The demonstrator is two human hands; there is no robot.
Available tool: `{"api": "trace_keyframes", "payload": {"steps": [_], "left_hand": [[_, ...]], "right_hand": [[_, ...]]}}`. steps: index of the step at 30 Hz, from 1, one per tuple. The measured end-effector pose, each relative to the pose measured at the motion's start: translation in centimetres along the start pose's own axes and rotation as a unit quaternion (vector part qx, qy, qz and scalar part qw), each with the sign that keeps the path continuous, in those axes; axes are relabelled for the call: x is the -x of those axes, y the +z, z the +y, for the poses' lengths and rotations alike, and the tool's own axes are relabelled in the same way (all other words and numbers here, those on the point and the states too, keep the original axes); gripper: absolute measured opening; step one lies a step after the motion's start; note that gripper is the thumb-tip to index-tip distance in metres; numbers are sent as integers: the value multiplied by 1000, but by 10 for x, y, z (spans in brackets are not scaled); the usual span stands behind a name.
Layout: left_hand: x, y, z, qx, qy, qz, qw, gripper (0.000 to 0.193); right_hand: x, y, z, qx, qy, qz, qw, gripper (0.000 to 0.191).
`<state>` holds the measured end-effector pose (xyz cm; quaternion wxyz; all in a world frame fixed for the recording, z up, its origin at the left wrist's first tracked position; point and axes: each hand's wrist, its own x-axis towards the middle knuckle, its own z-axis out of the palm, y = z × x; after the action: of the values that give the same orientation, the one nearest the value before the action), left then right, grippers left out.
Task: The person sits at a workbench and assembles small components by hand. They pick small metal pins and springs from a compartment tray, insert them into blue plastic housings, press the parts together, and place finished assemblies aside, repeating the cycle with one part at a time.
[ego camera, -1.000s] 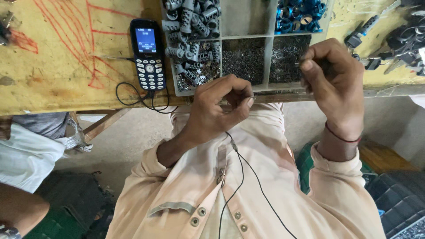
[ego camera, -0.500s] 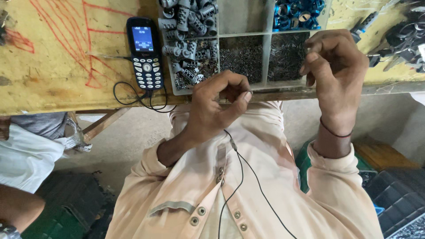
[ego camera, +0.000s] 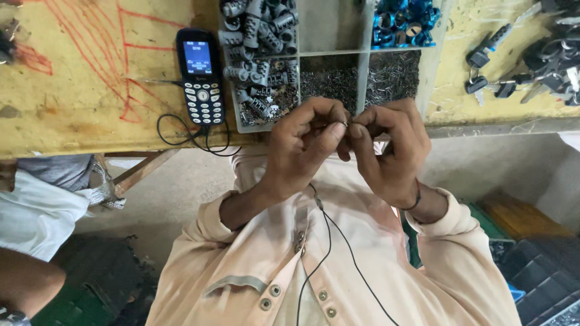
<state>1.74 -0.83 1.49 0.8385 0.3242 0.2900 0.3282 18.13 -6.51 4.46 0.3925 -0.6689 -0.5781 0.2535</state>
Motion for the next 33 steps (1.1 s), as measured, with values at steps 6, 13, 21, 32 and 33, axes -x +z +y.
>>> {"api": "trace_keyframes", "payload": {"steps": [6,13,21,32,33], "left_hand": [[4,-8,3,40,-22,-56,997,21],[8,-5,13,-57,27,-52,997,21],[7,-8,14,-17,-9,-54,998,20],[13,-26,26,-160,-24,-77,984,18],[15,-25,25,-153,-23,-70,985,17]], "right_hand": [[1,-15,0,-67,43,-88,993,11],[6,-9,6,-244,131,-96,956,4],[15,10,13,-176,-4,6,984,13],[-26,-26,20,-236,-19,-235,943,32],[-34,-28,12,-290,72,-280,912,34]]}}
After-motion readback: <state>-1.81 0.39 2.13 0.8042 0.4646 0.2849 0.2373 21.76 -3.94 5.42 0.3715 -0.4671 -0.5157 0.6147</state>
